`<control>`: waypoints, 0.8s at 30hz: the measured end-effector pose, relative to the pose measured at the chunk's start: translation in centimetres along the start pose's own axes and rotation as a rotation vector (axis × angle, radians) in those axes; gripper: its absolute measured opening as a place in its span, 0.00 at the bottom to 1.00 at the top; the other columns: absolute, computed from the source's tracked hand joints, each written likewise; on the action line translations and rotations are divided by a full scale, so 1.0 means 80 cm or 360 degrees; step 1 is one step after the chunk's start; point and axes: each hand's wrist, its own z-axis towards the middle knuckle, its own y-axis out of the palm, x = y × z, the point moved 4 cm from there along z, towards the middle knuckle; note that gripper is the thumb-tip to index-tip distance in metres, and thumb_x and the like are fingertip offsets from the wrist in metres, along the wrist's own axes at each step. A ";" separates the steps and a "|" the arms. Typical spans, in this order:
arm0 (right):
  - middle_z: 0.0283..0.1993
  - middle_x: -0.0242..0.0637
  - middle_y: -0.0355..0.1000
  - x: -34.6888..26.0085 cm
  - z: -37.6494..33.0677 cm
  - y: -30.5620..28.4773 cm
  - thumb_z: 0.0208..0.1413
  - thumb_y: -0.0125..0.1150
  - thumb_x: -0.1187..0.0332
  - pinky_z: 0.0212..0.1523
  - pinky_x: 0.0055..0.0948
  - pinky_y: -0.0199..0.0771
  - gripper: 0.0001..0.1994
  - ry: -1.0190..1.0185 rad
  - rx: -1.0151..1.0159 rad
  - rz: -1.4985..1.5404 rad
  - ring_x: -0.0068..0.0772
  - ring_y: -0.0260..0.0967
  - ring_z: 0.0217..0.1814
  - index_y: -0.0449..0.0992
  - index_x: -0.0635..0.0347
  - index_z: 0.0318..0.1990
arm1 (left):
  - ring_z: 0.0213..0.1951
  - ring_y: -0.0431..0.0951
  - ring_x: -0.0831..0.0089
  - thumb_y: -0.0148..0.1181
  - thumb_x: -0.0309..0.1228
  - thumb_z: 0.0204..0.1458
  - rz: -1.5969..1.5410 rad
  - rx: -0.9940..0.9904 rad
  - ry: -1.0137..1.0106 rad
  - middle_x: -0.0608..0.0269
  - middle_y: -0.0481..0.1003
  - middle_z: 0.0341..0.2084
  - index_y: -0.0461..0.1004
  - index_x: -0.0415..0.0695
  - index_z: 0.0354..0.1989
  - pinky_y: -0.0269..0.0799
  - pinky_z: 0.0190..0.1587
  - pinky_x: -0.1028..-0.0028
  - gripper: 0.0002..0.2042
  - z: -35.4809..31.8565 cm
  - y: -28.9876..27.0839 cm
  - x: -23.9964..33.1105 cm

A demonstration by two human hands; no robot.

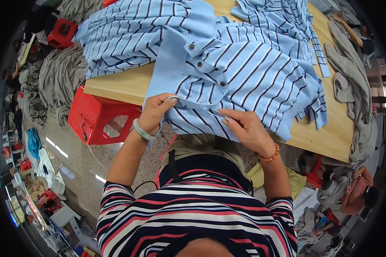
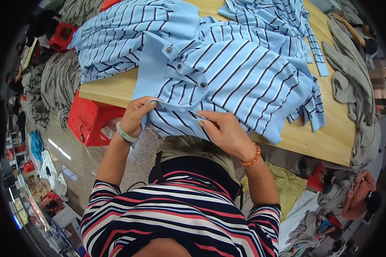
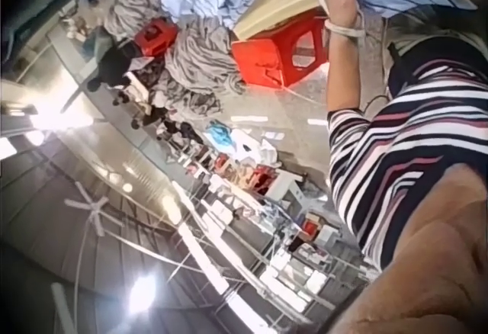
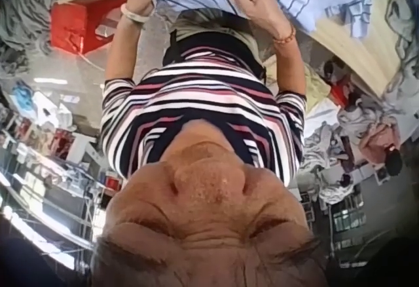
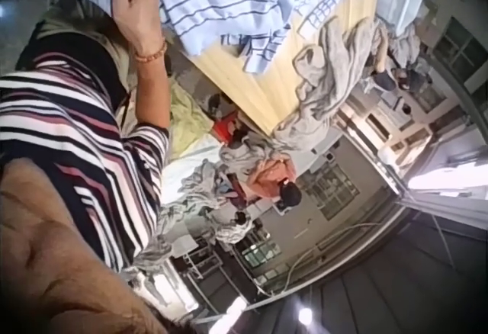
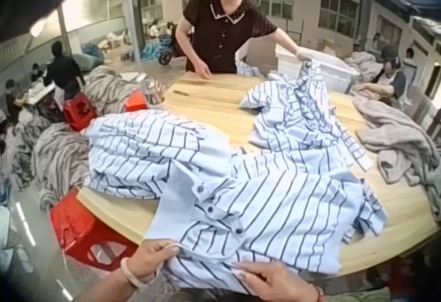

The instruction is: Trimming loose threads and inspecting striped shirts on a factory work table.

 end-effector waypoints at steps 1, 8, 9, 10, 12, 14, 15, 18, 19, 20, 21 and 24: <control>0.20 0.24 0.60 0.003 -0.004 -0.005 0.59 0.54 0.72 0.22 0.19 0.54 0.15 -0.0045 -0.0005 -0.0012 0.12 0.51 0.23 0.76 0.68 0.51 | 0.35 0.75 0.83 0.57 0.28 0.58 0.0009 0.0042 0.0018 0.66 0.78 0.33 0.77 0.35 0.42 0.70 0.42 0.81 0.10 0.001 0.003 0.001; 0.21 0.16 0.58 -0.008 -0.028 -0.010 0.59 0.55 0.74 0.22 0.17 0.50 0.14 0.0110 0.0110 0.0153 0.09 0.49 0.23 0.77 0.66 0.52 | 0.33 0.75 0.84 0.60 0.26 0.56 -0.0214 0.0143 0.0083 0.66 0.79 0.33 0.77 0.36 0.45 0.71 0.41 0.82 0.10 -0.004 0.001 0.006; 0.19 0.21 0.58 -0.017 -0.024 0.002 0.58 0.56 0.74 0.22 0.18 0.51 0.14 -0.0031 0.0131 0.0094 0.11 0.48 0.22 0.76 0.65 0.52 | 0.33 0.75 0.84 0.60 0.26 0.56 -0.0216 0.0134 0.0081 0.66 0.79 0.33 0.77 0.36 0.45 0.71 0.41 0.82 0.10 -0.004 0.004 0.008; 0.19 0.21 0.58 -0.021 -0.018 0.013 0.58 0.56 0.74 0.22 0.18 0.51 0.14 -0.0031 0.0134 0.0092 0.11 0.48 0.22 0.76 0.65 0.52 | 0.34 0.75 0.84 0.60 0.26 0.56 -0.0156 0.0139 0.0121 0.66 0.79 0.33 0.77 0.35 0.45 0.71 0.41 0.83 0.11 -0.006 0.006 0.011; 0.18 0.35 0.63 -0.036 -0.004 0.030 0.57 0.56 0.74 0.22 0.24 0.57 0.14 -0.0192 0.0205 -0.0226 0.22 0.56 0.18 0.76 0.64 0.51 | 0.34 0.75 0.84 0.61 0.25 0.56 -0.0097 0.0136 0.0159 0.66 0.79 0.33 0.77 0.35 0.46 0.71 0.41 0.83 0.11 -0.006 0.009 0.012; 0.19 0.42 0.64 -0.033 0.010 0.047 0.57 0.56 0.74 0.23 0.28 0.60 0.14 -0.0284 0.0272 -0.0297 0.31 0.60 0.18 0.75 0.64 0.51 | 0.35 0.75 0.83 0.60 0.25 0.56 -0.0063 0.0156 0.0219 0.64 0.79 0.36 0.76 0.35 0.47 0.72 0.41 0.82 0.12 -0.006 0.010 0.010; 0.20 0.49 0.66 -0.035 0.014 0.052 0.56 0.56 0.73 0.24 0.32 0.63 0.15 -0.0375 0.0335 -0.0368 0.40 0.65 0.19 0.75 0.63 0.51 | 0.35 0.75 0.83 0.60 0.25 0.56 -0.0061 0.0151 0.0219 0.64 0.79 0.36 0.76 0.35 0.47 0.72 0.41 0.82 0.12 -0.006 0.013 0.010; 0.26 0.50 0.72 -0.039 0.025 0.060 0.56 0.57 0.73 0.26 0.38 0.67 0.15 -0.0413 0.0428 -0.0446 0.49 0.70 0.25 0.74 0.63 0.51 | 0.35 0.76 0.83 0.60 0.25 0.56 0.0061 0.0207 0.0349 0.67 0.79 0.35 0.77 0.34 0.47 0.71 0.40 0.83 0.11 -0.010 0.022 0.013; 0.26 0.50 0.72 -0.039 0.026 0.063 0.56 0.57 0.73 0.26 0.38 0.67 0.15 -0.0411 0.0430 -0.0448 0.49 0.70 0.25 0.74 0.63 0.51 | 0.36 0.76 0.82 0.60 0.24 0.56 0.0192 0.0253 0.0432 0.65 0.80 0.36 0.78 0.35 0.47 0.71 0.41 0.83 0.11 -0.012 0.023 0.015; 0.28 0.49 0.73 -0.040 0.026 0.067 0.56 0.57 0.72 0.26 0.38 0.68 0.15 -0.0426 0.0457 -0.0555 0.49 0.71 0.26 0.74 0.63 0.51 | 0.36 0.77 0.81 0.59 0.23 0.56 0.0324 0.0298 0.0515 0.64 0.80 0.36 0.78 0.35 0.47 0.70 0.41 0.83 0.11 -0.014 0.025 0.017; 0.30 0.49 0.74 -0.042 0.026 0.070 0.56 0.58 0.72 0.26 0.38 0.69 0.15 -0.0442 0.0483 -0.0662 0.49 0.72 0.26 0.73 0.63 0.52 | 0.36 0.77 0.81 0.59 0.23 0.56 0.0322 0.0294 0.0514 0.64 0.80 0.36 0.78 0.35 0.47 0.70 0.41 0.83 0.11 -0.015 0.028 0.017; 0.31 0.46 0.74 -0.054 0.025 0.082 0.56 0.57 0.72 0.25 0.38 0.70 0.15 -0.0390 0.0417 -0.0991 0.50 0.72 0.27 0.73 0.64 0.51 | 0.36 0.79 0.78 0.58 0.21 0.54 0.0950 0.0372 0.0875 0.59 0.81 0.37 0.78 0.37 0.47 0.71 0.40 0.81 0.12 -0.026 0.040 0.027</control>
